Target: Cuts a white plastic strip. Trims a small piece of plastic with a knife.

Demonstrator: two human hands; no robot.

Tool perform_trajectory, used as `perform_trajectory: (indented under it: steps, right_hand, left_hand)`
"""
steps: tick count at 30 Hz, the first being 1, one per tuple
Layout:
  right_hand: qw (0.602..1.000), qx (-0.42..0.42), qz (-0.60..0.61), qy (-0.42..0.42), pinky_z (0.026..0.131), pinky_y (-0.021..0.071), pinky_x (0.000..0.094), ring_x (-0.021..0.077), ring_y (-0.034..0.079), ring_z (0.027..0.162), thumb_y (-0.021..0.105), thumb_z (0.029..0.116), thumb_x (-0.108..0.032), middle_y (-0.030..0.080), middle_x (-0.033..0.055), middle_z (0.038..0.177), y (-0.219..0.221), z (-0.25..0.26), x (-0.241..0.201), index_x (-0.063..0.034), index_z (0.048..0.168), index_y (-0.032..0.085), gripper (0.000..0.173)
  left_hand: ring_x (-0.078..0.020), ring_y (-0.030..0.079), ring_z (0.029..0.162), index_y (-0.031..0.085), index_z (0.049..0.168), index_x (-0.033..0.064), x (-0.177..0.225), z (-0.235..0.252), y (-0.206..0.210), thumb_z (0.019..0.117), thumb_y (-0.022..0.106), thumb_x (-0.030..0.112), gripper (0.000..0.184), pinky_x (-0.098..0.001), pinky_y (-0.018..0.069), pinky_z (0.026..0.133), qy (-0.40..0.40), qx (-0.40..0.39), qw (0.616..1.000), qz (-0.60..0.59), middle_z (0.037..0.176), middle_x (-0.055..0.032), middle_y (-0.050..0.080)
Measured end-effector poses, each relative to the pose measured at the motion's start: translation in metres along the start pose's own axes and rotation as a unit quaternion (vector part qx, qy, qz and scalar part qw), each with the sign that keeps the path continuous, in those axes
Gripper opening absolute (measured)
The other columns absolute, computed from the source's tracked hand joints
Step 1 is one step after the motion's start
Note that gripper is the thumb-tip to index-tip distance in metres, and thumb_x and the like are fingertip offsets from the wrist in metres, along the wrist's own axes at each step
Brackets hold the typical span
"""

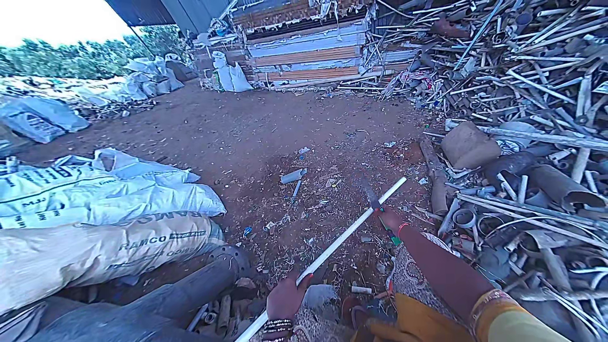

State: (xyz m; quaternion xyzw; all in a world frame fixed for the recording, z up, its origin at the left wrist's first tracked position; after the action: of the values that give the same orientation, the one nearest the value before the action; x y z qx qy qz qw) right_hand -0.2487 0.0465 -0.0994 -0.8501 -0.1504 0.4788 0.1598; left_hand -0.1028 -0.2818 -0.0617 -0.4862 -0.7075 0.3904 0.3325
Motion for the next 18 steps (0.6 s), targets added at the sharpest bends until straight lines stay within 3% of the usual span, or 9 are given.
perform_trajectory:
  steps: [2, 4, 9, 12, 14, 18]
  right_hand:
    - [0.997, -0.007, 0.079, 0.018, 0.069, 0.0497, 0.0358, 0.0193, 0.055, 0.073, 0.042, 0.1125, -0.040, 0.056, 0.0124, 0.096, 0.002, 0.001, 0.000, -0.0004, 0.135, 0.052, 0.047]
    - [0.996, -0.020, 0.088, 0.027, 0.068, 0.0497, 0.0341, 0.0176, 0.054, 0.071, 0.042, 0.1122, -0.041, 0.055, 0.0108, 0.094, 0.003, 0.001, 0.001, -0.0006, 0.135, 0.051, 0.047]
    - [1.000, -0.005, -0.028, 0.007, 0.080, 0.0509, 0.0432, 0.0259, 0.061, 0.086, 0.040, 0.1121, -0.043, 0.060, 0.0185, 0.107, 0.001, -0.002, -0.003, 0.0008, 0.134, 0.054, 0.051]
    - [0.993, -0.007, -0.115, -0.012, 0.093, 0.0488, 0.0522, 0.0347, 0.064, 0.103, 0.041, 0.1116, -0.043, 0.063, 0.0246, 0.116, 0.002, -0.005, -0.006, 0.0029, 0.131, 0.058, 0.053]
    - [0.989, 0.000, -0.143, -0.028, 0.091, 0.0496, 0.0535, 0.0354, 0.065, 0.101, 0.040, 0.1114, -0.044, 0.064, 0.0241, 0.114, 0.005, -0.005, -0.004, 0.0024, 0.128, 0.059, 0.053]
    - [0.983, 0.023, -0.181, -0.026, 0.103, 0.0462, 0.0577, 0.0380, 0.061, 0.124, 0.037, 0.1116, -0.044, 0.063, 0.0251, 0.130, 0.000, -0.011, -0.011, 0.0013, 0.135, 0.057, 0.055]
  left_hand:
    - [-0.0415, 0.067, 0.116, 0.066, 0.130, 0.0104, 0.000, 0.002, 0.001, 0.1048, 0.046, 0.057, 0.057, -0.0624, 0.0509, 0.095, 0.007, -0.007, 1.000, -0.006, 0.120, -0.0225, 0.071]
    - [-0.0418, 0.067, 0.116, 0.066, 0.129, 0.0094, 0.000, 0.002, 0.001, 0.1051, 0.046, 0.057, 0.057, -0.0626, 0.0509, 0.095, 0.011, -0.008, 1.000, -0.009, 0.119, -0.0229, 0.071]
    - [-0.0411, 0.067, 0.116, 0.066, 0.130, 0.0095, 0.000, 0.002, 0.002, 0.1050, 0.045, 0.058, 0.058, -0.0619, 0.0511, 0.095, 0.013, -0.004, 1.000, -0.007, 0.120, -0.0225, 0.071]
    - [-0.0411, 0.067, 0.115, 0.065, 0.132, 0.0117, 0.001, -0.001, 0.001, 0.1047, 0.046, 0.058, 0.057, -0.0621, 0.0514, 0.095, 0.009, 0.002, 1.000, -0.002, 0.120, -0.0215, 0.071]
    - [-0.0410, 0.068, 0.115, 0.065, 0.133, 0.0124, 0.002, -0.001, 0.002, 0.1046, 0.046, 0.058, 0.057, -0.0619, 0.0517, 0.094, 0.007, 0.002, 1.000, -0.001, 0.120, -0.0212, 0.071]
    - [-0.0407, 0.067, 0.115, 0.065, 0.131, 0.0106, 0.004, -0.003, 0.002, 0.1049, 0.045, 0.057, 0.057, -0.0615, 0.0514, 0.095, 0.005, 0.000, 1.000, -0.007, 0.119, -0.0220, 0.071]
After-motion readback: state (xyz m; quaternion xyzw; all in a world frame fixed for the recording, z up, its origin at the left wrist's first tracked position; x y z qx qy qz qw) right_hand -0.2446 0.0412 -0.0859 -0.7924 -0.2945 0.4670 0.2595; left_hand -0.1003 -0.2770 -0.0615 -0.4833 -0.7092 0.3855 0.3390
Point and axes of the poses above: each hand's wrist, its own z-axis towards the middle knuckle, its own y-axis out of the palm, x = y × z, the point moved 1 cm from there along z, towards the middle knuckle
